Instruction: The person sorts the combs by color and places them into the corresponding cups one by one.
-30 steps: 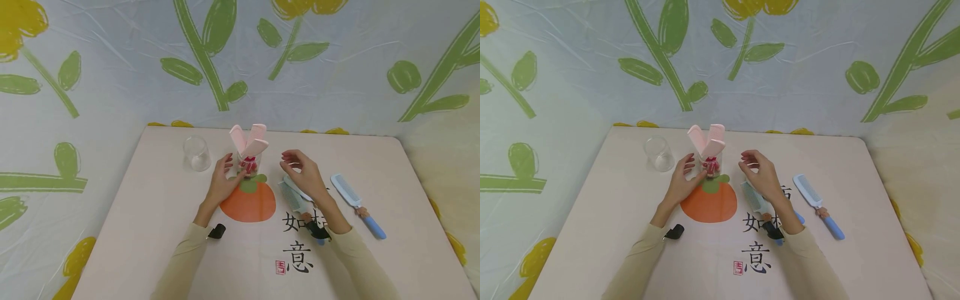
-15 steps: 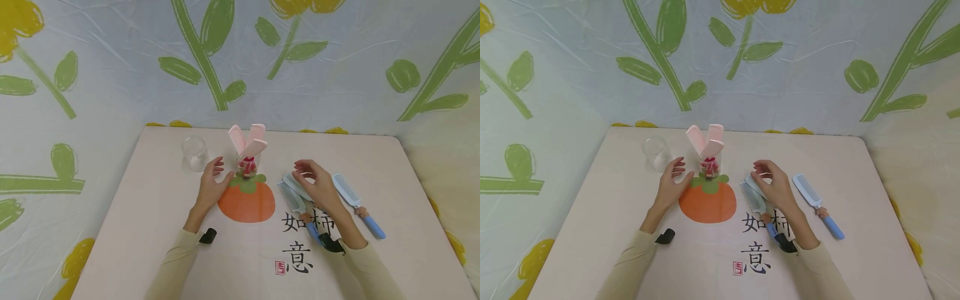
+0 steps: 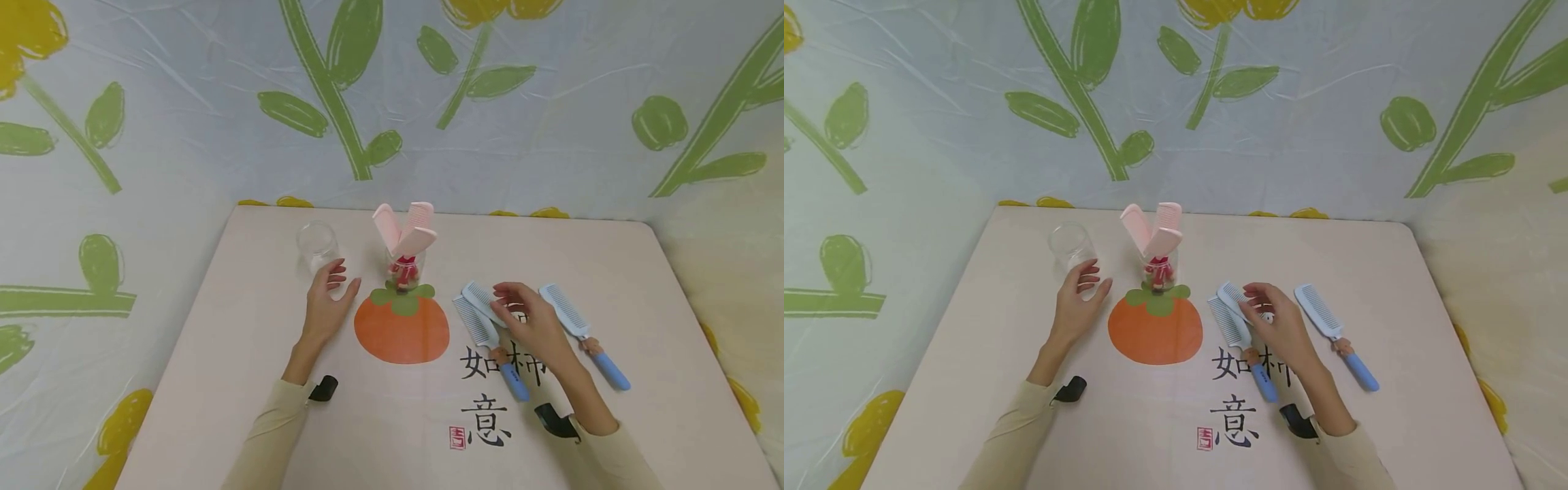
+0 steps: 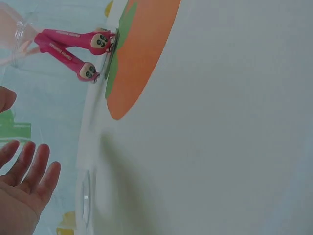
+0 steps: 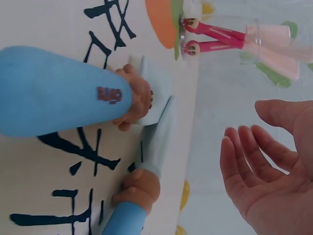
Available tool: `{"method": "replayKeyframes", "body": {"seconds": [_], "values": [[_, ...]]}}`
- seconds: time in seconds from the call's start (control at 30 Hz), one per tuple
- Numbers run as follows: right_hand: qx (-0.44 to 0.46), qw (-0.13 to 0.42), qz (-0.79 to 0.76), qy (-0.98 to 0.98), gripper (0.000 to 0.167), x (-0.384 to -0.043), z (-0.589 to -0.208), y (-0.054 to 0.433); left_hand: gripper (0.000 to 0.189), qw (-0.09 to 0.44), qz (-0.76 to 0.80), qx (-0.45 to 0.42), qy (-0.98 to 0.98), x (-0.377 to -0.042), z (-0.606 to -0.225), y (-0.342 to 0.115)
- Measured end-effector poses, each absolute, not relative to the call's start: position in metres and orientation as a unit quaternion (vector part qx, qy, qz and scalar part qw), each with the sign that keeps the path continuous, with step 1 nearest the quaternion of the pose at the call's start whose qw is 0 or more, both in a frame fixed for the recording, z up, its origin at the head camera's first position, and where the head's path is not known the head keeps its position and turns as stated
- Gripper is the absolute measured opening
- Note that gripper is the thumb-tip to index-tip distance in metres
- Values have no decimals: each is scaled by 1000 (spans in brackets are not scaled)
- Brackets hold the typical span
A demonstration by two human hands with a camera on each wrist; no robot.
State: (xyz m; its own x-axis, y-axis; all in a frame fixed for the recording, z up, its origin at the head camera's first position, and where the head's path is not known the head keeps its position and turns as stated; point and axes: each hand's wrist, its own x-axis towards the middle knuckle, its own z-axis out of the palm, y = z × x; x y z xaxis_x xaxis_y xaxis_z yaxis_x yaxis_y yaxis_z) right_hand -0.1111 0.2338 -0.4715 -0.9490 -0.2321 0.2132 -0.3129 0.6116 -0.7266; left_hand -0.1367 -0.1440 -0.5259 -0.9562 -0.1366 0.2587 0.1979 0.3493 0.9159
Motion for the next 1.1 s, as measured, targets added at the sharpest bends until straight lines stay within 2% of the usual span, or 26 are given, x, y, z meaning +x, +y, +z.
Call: {"method": "replayKeyframes", "body": {"seconds": [0.33,0.93,1.1], "values": [[148,35,416,-897,33,-92,-483,244,47,167,-574,-5,-802,-134,-527,-159],[146,89,373,-912,33,-72,-494,265,34,213,-567,55,-794,-133,-530,-184],[144,97,359,-917,30,-69,-499,270,37,216,-563,70,-795,-136,-531,-188]]}}
